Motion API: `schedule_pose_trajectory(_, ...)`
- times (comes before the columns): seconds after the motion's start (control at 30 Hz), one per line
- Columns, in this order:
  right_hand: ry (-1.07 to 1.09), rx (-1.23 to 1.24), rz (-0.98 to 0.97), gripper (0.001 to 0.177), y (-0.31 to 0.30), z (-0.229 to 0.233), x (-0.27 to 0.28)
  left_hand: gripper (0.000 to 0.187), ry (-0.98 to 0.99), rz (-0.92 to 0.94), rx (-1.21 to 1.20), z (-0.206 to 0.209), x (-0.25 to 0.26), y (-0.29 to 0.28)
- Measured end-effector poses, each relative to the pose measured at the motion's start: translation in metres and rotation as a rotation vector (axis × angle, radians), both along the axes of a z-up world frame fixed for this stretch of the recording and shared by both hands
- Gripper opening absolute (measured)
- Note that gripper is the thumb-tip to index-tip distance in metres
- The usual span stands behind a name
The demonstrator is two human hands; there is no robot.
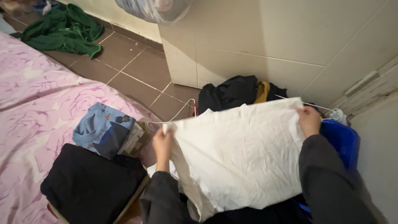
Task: The person picks up a white shirt from a pile, folds it on their lap, and places it on a stack of folded items, then untangles and handles several plastic clothes hangers.
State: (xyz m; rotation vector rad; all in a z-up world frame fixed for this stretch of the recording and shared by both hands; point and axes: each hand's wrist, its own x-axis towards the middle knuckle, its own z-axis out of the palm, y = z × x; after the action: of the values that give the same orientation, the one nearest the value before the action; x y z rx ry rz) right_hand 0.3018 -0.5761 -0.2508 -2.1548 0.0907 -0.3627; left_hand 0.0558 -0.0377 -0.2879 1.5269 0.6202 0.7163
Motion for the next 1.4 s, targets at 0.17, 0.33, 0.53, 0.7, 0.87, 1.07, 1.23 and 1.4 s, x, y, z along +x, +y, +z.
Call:
schedule_pose_trajectory(0.17,0.286,0.222,0.053,0.021,0.039,-0.017,-0.008,0.047,0.394,-0.149,0.373,-0.027,0.001,-0.009)
schedule_pose_trajectory(0.33,-0.026,0.383,-0.006,0.028,0.028,-0.03,-0.007,0.042,0.114,0.079,0.144,0.005,-0.003,-0.014)
schedule_pose_trajectory(0.53,-0.146,-0.028,0.271,0.042,0.0,-0.04,-0.047,0.054,0.306,0.079,0.485,0.045,-0.021,-0.034)
schedule_pose_trajectory(0.7,0.066,0.044,0.3,0.04,-0.05,-0.044,-0.153,0.033,0.244,-0.062,0.721,0.081,-0.055,-0.076)
schedule_pose_trajectory(0.87,0.181,-0.193,0.148,0.035,-0.108,-0.028,-0.238,0.027,0.426,-0.656,0.634,0.109,-0.126,-0.133)
schedule_pose_trajectory(1.07,0.84,0.387,0.039,0.056,-0.104,-0.023,-0.252,0.056,0.563,-0.879,0.982,0.114,-0.197,-0.159)
schedule_pose_trajectory(1.23,0.872,0.785,-0.213,0.062,-0.061,-0.048,-0.252,0.016,0.545,-0.605,1.285,0.058,-0.2,-0.156)
schedule_pose_trajectory(1.4,0.687,1.054,-0.039,0.065,-0.047,-0.05,-0.258,0.016,0.525,-0.622,1.072,0.062,-0.201,-0.121)
